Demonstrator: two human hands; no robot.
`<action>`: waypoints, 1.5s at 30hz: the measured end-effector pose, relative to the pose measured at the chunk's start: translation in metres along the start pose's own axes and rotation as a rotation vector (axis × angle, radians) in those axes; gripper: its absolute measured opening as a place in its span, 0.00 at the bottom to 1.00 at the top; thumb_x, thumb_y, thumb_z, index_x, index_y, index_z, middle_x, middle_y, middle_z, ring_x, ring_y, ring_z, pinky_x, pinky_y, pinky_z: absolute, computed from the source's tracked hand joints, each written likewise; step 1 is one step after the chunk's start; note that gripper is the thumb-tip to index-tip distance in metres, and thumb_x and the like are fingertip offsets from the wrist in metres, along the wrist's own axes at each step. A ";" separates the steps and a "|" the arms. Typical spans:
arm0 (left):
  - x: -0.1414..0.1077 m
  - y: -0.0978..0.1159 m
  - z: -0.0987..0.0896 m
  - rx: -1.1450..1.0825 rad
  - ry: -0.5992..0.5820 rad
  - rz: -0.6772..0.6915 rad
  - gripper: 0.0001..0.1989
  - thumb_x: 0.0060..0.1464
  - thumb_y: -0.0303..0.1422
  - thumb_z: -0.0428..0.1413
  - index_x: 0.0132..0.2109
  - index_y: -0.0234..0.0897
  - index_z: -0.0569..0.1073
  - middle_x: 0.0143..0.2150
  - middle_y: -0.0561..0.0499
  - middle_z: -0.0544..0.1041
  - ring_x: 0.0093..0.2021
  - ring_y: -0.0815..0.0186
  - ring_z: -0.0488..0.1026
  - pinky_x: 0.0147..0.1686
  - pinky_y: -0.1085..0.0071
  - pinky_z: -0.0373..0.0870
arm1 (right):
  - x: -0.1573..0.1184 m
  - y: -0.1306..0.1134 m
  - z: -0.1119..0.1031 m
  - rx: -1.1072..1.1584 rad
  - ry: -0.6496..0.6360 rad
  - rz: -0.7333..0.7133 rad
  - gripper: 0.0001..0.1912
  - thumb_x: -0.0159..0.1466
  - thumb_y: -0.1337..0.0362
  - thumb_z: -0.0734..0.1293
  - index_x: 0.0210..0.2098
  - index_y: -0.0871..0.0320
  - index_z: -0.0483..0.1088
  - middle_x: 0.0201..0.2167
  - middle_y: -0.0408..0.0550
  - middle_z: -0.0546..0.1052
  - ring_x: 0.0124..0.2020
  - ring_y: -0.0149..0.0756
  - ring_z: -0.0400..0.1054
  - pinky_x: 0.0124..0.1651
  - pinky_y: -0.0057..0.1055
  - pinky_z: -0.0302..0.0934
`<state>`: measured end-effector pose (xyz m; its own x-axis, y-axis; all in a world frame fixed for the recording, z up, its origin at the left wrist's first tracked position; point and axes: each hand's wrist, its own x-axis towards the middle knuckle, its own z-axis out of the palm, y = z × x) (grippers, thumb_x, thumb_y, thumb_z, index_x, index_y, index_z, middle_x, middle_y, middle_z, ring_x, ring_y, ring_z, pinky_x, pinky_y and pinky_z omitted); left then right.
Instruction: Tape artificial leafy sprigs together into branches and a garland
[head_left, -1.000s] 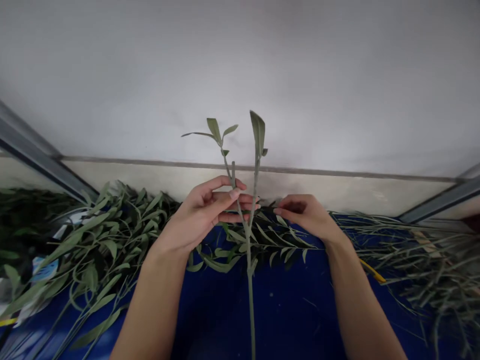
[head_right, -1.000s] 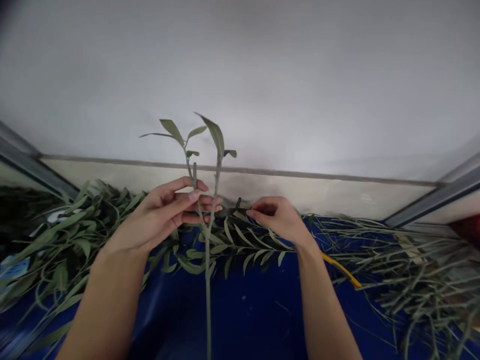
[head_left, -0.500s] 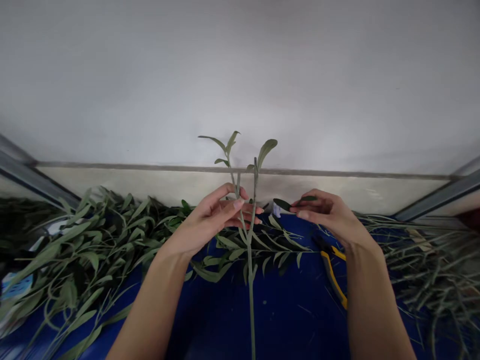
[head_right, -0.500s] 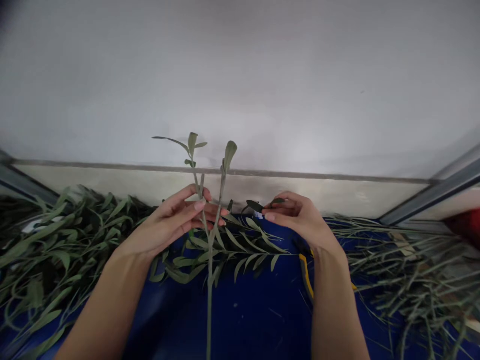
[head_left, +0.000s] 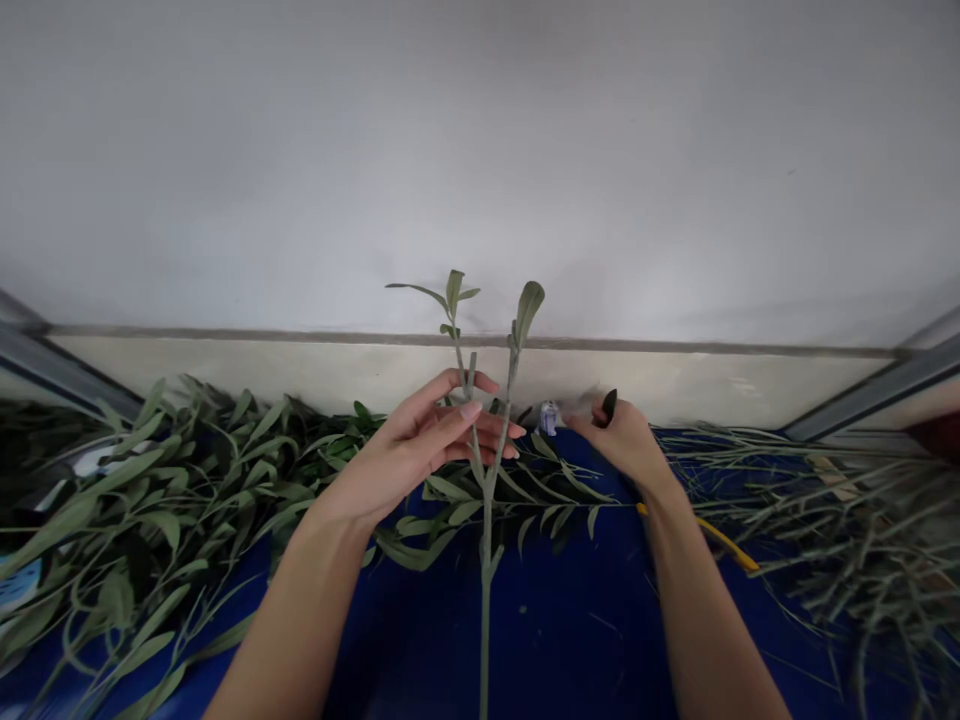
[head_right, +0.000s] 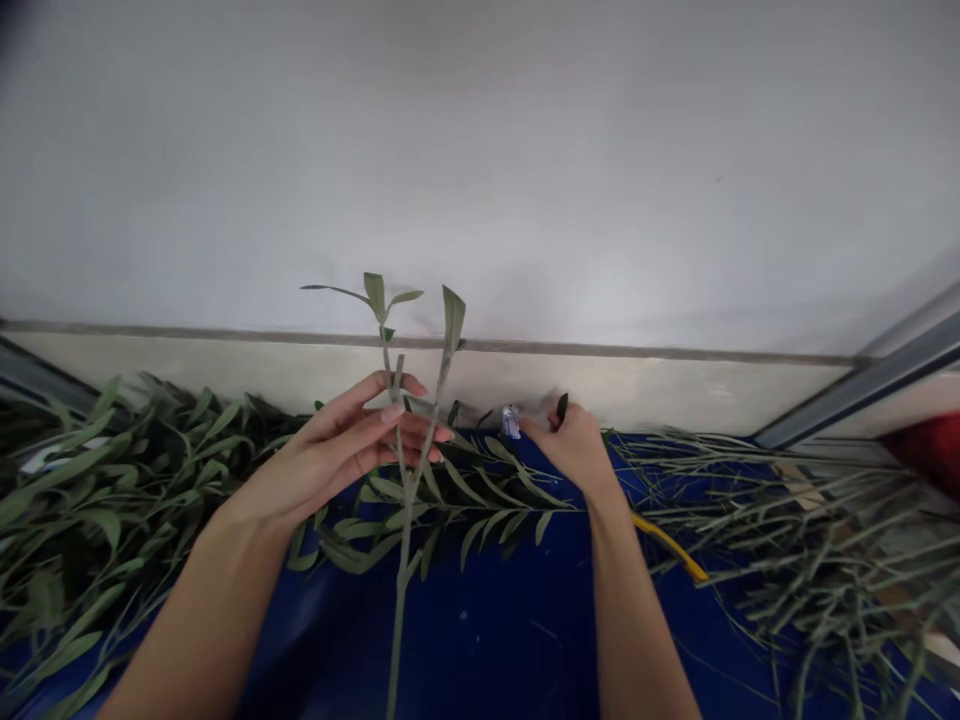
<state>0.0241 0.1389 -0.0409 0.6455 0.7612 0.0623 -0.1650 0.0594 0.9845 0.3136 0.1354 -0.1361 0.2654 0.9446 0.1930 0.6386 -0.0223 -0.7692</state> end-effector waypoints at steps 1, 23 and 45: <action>0.000 0.000 0.000 0.002 0.002 0.002 0.12 0.71 0.37 0.53 0.58 0.40 0.69 0.49 0.40 0.84 0.46 0.57 0.83 0.49 0.65 0.79 | 0.000 0.001 0.006 -0.027 0.038 0.006 0.25 0.57 0.47 0.72 0.21 0.52 0.55 0.17 0.38 0.61 0.22 0.34 0.57 0.28 0.33 0.52; -0.002 0.007 0.009 -0.066 0.012 -0.051 0.31 0.59 0.35 0.66 0.67 0.42 0.69 0.47 0.42 0.85 0.45 0.59 0.83 0.45 0.68 0.77 | -0.032 -0.072 -0.034 0.501 -0.036 -0.240 0.14 0.59 0.57 0.78 0.40 0.57 0.76 0.29 0.48 0.81 0.27 0.35 0.72 0.29 0.30 0.65; 0.003 0.003 0.029 -0.086 0.186 -0.055 0.24 0.43 0.36 0.75 0.50 0.39 0.84 0.31 0.47 0.83 0.29 0.67 0.75 0.23 0.77 0.68 | -0.041 -0.101 -0.027 0.410 -0.036 -0.216 0.13 0.58 0.54 0.77 0.31 0.58 0.79 0.21 0.44 0.74 0.20 0.29 0.58 0.21 0.29 0.51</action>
<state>0.0470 0.1227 -0.0332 0.5080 0.8608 -0.0307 -0.2012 0.1533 0.9675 0.2575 0.0902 -0.0499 0.1279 0.9243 0.3596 0.3360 0.3008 -0.8926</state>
